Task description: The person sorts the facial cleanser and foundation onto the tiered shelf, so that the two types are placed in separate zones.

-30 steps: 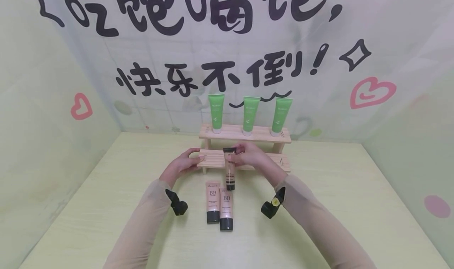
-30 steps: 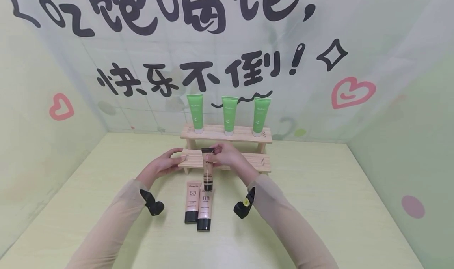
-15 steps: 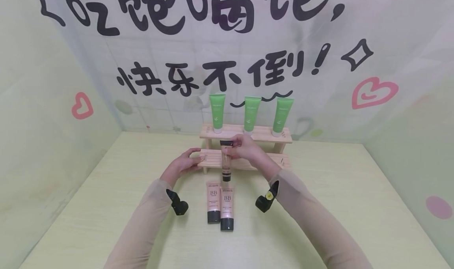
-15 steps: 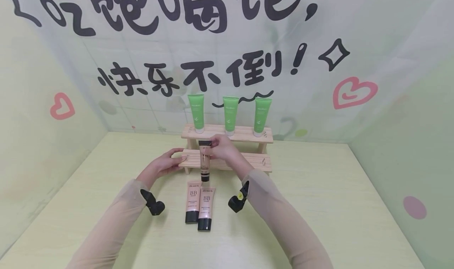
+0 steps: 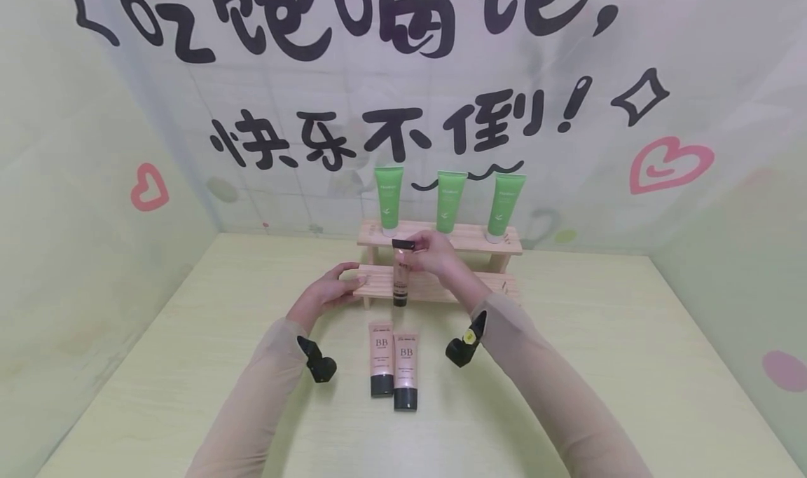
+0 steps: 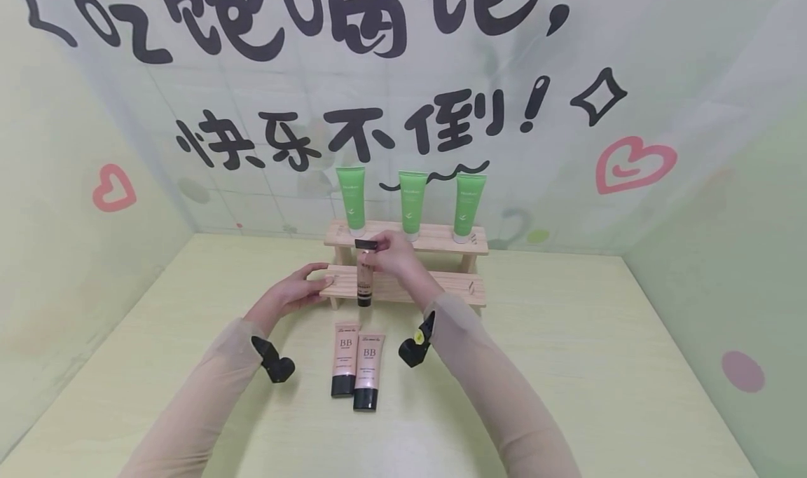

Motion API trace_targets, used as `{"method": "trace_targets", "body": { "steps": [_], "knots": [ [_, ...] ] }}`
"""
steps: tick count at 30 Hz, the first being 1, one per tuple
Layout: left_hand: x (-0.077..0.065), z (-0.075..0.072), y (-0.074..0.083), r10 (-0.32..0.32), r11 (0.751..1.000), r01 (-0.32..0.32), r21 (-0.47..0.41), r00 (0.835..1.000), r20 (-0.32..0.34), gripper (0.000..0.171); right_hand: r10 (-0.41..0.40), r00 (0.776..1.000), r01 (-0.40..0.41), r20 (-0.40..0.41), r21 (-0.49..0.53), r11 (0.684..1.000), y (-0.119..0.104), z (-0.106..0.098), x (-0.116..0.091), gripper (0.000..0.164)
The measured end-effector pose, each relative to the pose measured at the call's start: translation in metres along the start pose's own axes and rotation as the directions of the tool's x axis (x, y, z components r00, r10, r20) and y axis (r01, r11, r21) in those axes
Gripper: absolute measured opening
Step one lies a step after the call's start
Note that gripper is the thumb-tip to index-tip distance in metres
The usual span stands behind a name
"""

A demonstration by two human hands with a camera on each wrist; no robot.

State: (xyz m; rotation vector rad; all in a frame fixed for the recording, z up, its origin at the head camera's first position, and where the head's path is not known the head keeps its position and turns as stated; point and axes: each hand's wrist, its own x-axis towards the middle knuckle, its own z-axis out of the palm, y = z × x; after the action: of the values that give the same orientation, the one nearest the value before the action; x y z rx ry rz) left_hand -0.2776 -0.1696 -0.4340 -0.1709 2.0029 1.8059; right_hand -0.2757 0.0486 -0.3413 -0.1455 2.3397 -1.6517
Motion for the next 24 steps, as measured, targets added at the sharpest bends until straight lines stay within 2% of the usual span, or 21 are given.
{"method": "trace_targets", "body": {
  "steps": [10,24],
  "knots": [
    [-0.002,0.001,0.001,0.007,1.0,-0.007,-0.011,1.0,0.005,0.06,-0.053,0.996,0.05,-0.078,-0.034,0.998,-0.002,0.006,0.007,0.036],
    [-0.001,0.001,0.001,0.003,1.0,-0.002,-0.005,1.0,0.004,0.06,-0.146,0.984,0.144,-0.098,-0.034,0.989,0.002,0.017,0.016,0.034]
  ]
}}
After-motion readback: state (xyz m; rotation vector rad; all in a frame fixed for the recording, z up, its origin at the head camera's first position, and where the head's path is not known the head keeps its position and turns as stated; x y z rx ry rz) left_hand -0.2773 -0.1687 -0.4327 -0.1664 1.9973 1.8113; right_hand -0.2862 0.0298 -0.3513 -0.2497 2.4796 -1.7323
